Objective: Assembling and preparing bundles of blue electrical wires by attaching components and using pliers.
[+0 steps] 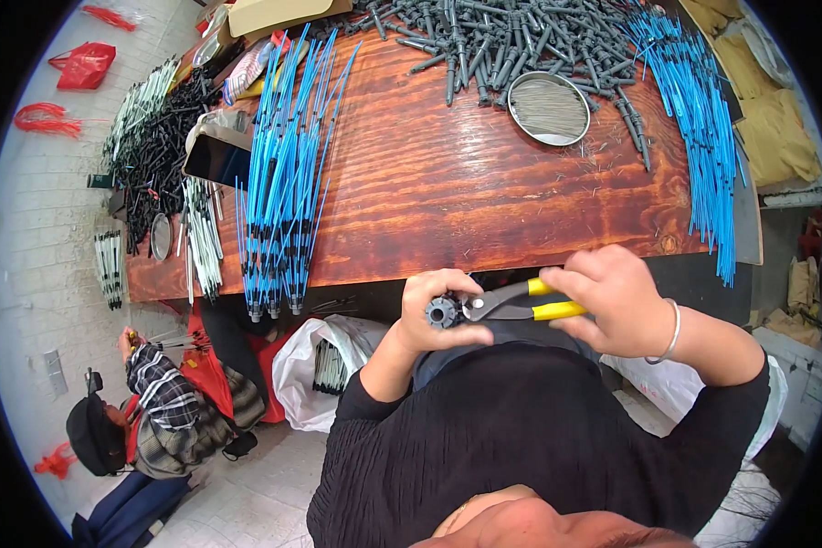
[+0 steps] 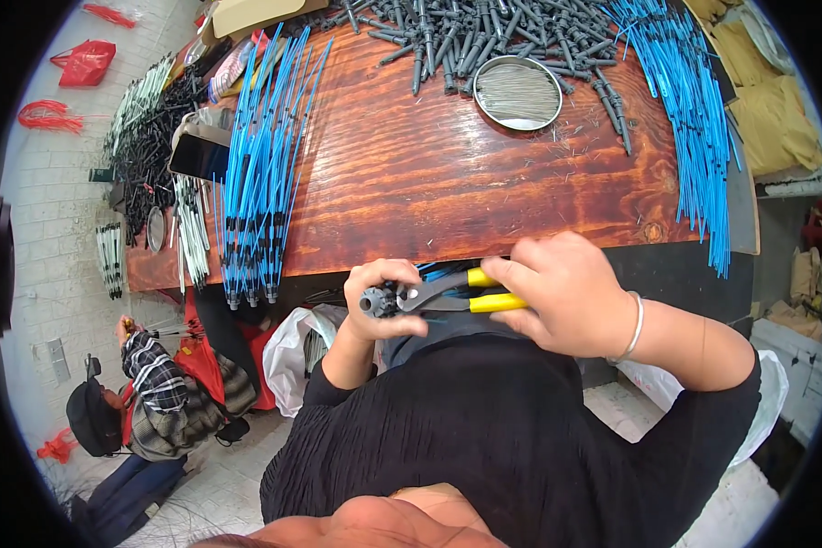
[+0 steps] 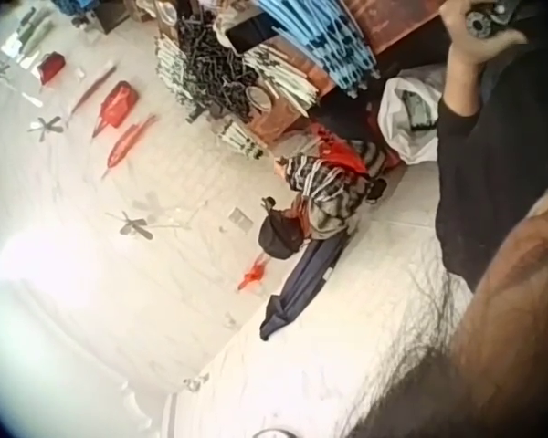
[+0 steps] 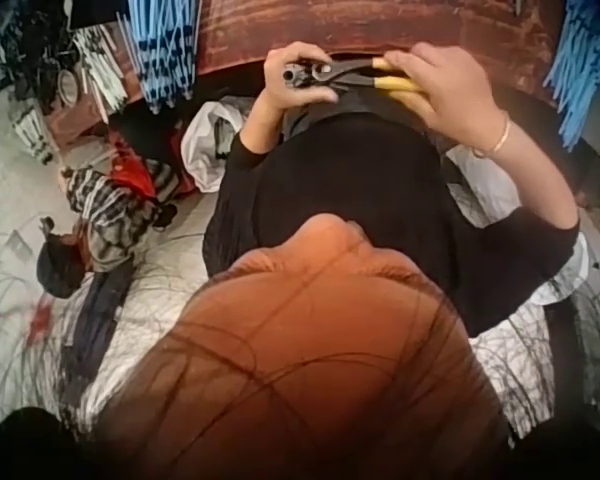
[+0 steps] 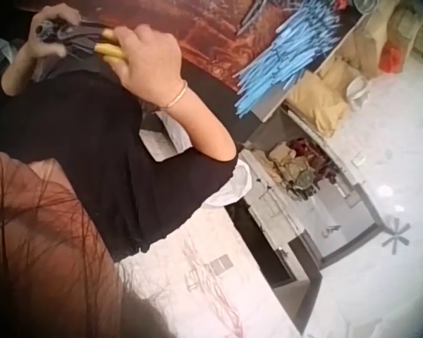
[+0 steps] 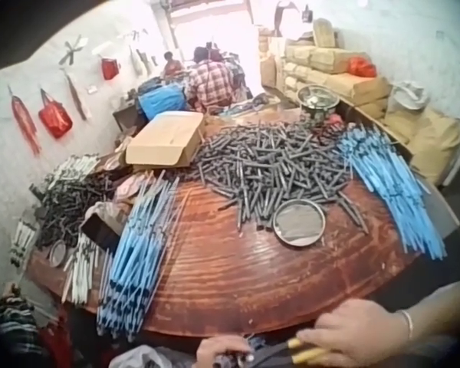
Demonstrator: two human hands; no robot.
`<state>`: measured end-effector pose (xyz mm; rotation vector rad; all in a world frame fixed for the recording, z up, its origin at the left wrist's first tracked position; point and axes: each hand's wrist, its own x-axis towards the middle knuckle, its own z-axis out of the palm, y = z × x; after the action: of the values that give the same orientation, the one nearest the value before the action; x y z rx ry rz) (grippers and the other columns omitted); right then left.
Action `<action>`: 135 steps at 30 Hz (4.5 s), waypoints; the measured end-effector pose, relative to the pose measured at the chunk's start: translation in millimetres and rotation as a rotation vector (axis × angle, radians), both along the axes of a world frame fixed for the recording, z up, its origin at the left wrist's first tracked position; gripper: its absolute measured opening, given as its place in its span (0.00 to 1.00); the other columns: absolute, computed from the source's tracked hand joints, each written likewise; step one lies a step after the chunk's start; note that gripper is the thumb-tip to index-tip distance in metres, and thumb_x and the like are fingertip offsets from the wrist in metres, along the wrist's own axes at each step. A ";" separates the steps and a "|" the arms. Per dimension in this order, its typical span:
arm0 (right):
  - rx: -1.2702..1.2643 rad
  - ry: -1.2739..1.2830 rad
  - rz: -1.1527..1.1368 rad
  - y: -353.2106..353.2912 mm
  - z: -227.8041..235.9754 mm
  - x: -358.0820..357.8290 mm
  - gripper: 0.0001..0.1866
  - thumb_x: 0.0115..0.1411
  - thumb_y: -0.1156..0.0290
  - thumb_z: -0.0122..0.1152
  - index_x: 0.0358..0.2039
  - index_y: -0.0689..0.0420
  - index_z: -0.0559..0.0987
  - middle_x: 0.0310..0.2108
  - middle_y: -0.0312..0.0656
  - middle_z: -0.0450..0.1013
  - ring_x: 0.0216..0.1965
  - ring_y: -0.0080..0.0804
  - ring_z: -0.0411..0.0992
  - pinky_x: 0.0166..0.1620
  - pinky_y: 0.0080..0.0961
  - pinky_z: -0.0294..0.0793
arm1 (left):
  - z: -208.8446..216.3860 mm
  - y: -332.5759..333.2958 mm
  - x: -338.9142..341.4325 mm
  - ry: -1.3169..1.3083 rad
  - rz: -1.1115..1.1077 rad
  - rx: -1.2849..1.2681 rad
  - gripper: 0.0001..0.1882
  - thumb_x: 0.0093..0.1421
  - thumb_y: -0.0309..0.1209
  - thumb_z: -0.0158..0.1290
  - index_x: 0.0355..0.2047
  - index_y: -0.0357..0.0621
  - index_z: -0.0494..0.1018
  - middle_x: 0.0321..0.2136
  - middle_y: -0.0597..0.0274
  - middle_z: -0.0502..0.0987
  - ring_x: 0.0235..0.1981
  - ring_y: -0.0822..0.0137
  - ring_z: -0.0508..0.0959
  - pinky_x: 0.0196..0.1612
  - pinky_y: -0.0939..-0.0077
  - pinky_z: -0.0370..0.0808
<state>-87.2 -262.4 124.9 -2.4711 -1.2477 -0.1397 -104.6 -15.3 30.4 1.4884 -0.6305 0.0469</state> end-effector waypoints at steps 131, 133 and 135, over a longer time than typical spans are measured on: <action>-0.074 -0.074 -0.765 -124.8 -123.8 36.8 0.22 0.42 0.51 0.66 0.23 0.56 0.70 0.26 0.43 0.69 0.24 0.43 0.70 0.26 0.36 0.69 | 74.9 126.3 -29.2 0.143 0.360 -0.769 0.05 0.54 0.31 0.46 0.25 0.44 0.62 0.16 0.66 0.64 0.22 0.69 0.66 0.34 0.69 0.65; -0.123 -0.154 -0.833 -134.7 -135.5 33.1 0.23 0.41 0.51 0.67 0.23 0.56 0.70 0.27 0.42 0.68 0.24 0.43 0.70 0.25 0.36 0.68 | 68.6 139.0 -42.9 0.154 0.336 -0.886 0.05 0.54 0.31 0.45 0.25 0.45 0.62 0.16 0.67 0.64 0.22 0.69 0.66 0.34 0.69 0.65; -0.130 -0.142 -0.880 -144.0 -146.0 27.8 0.22 0.40 0.52 0.68 0.24 0.57 0.71 0.28 0.42 0.68 0.27 0.43 0.70 0.29 0.38 0.69 | 56.1 141.1 -46.1 0.227 0.244 -1.089 0.06 0.53 0.31 0.45 0.23 0.45 0.62 0.17 0.68 0.65 0.24 0.69 0.66 0.36 0.69 0.65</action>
<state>-59.4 -406.5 -21.1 -2.9842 -0.1252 -0.4704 -150.8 125.8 86.5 0.4863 -0.1533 0.3477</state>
